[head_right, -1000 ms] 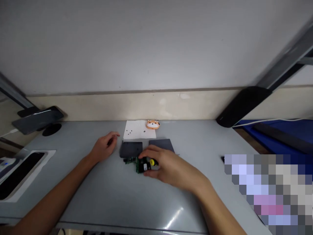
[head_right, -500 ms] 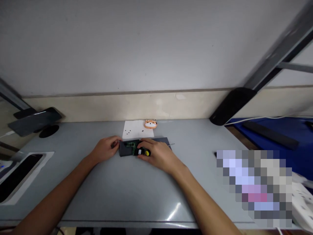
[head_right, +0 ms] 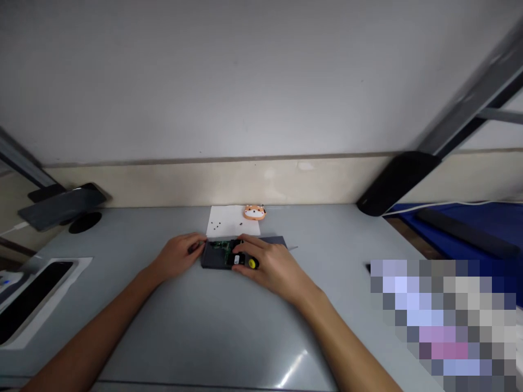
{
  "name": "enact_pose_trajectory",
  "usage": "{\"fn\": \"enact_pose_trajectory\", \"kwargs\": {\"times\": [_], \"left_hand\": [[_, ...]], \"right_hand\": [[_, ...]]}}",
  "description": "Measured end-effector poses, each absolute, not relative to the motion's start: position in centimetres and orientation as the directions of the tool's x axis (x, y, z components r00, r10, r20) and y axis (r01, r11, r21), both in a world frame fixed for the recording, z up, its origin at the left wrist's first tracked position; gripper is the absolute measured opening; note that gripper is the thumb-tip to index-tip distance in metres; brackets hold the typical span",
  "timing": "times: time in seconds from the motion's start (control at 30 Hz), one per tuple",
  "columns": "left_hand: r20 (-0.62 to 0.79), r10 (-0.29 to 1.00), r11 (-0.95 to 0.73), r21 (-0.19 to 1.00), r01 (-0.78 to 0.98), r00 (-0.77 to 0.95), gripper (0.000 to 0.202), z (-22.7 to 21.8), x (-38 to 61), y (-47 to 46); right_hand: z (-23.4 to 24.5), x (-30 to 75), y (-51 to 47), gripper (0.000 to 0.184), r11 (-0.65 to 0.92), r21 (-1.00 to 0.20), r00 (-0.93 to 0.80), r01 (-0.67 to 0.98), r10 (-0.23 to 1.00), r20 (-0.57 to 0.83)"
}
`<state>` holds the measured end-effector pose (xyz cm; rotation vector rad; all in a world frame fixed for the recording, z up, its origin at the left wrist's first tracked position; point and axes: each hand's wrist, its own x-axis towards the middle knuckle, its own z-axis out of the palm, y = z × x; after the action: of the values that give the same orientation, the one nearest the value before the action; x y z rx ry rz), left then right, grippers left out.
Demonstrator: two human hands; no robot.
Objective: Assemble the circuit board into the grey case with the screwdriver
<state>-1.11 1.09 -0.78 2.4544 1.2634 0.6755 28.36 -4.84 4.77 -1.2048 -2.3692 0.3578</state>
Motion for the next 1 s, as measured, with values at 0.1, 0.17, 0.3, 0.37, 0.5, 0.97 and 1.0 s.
{"fn": "enact_pose_trajectory", "kwargs": {"times": [0.1,0.17,0.3,0.37,0.5,0.97,1.0], "left_hand": [[0.292,0.799,-0.599,0.462,0.654,0.526,0.025,-0.89,-1.08,1.1],[0.312,0.78,-0.624,0.455,0.635,0.543,0.025,-0.94,-1.06,1.08],[0.335,0.753,-0.656,0.457,0.601,0.567,0.026,-1.0,-1.11,1.01],[0.338,0.742,-0.667,0.455,0.59,0.579,0.027,-0.92,-1.12,0.91],[0.3,0.735,-0.671,0.457,0.584,0.608,0.028,-0.55,-0.89,0.53],[0.288,0.744,-0.662,0.444,0.604,0.603,0.026,-0.23,-0.65,0.25],[0.288,0.741,-0.664,0.446,0.6,0.606,0.026,-0.17,-0.61,0.19]], "right_hand": [[4.56,28.4,-4.89,0.03,0.577,-0.419,-0.502,0.702,0.817,0.284],[4.35,28.32,-4.9,0.03,0.576,-0.415,-0.507,0.704,0.817,0.274],[4.12,28.04,-4.94,0.032,0.578,-0.42,-0.516,0.699,0.815,0.263],[4.18,27.91,-5.02,0.033,0.583,-0.42,-0.522,0.696,0.812,0.262],[4.52,27.74,-5.27,0.034,0.579,-0.428,-0.513,0.694,0.815,0.27],[3.86,28.15,-4.72,0.045,0.588,-0.347,-0.583,0.731,0.802,0.132],[3.94,28.11,-4.79,0.044,0.59,-0.339,-0.587,0.733,0.8,0.124]]}}
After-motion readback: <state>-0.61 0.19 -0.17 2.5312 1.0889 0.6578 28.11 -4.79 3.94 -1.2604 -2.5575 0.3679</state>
